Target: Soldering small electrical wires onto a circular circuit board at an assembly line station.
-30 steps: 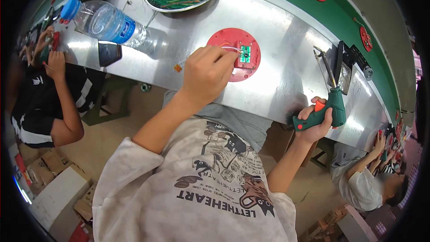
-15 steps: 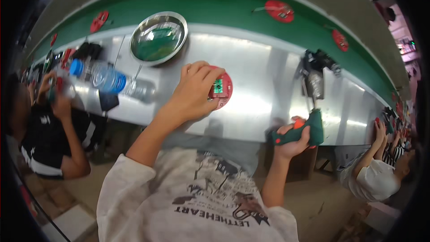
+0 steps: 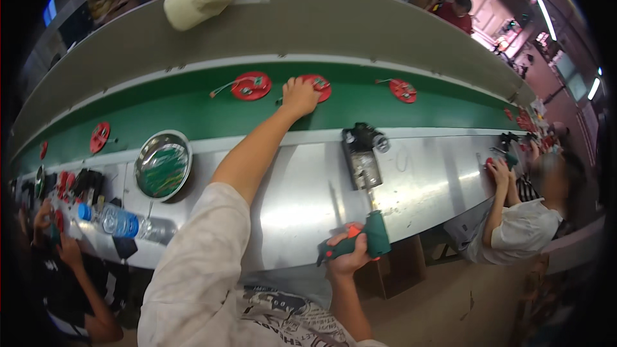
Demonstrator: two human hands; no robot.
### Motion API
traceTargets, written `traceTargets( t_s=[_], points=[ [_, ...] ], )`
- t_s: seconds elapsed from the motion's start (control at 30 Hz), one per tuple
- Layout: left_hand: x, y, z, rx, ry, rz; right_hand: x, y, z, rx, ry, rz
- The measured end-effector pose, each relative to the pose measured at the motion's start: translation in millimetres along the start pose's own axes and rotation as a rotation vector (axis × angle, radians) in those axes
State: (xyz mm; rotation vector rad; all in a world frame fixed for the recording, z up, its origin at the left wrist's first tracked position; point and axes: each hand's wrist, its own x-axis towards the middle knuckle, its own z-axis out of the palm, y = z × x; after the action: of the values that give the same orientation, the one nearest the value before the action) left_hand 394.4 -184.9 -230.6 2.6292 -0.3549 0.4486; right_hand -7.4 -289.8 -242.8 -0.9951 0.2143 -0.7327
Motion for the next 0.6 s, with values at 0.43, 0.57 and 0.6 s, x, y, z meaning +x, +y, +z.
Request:
traceTargets(
  t_s=[0.43,0.57,0.6],
  points=[
    [-71,-12,-101,-0.486,0.248,0.105,4,3,7,-0.068,-0.024,0.129],
    [-161,-14,-151,-0.456,-0.041,0.181,13,1,1,-0.014,0.085,0.132],
    [-186,-19,-156,-0.426,-0.075,0.181,17,0,-5,-0.007,0.045,0.124]
  ],
)
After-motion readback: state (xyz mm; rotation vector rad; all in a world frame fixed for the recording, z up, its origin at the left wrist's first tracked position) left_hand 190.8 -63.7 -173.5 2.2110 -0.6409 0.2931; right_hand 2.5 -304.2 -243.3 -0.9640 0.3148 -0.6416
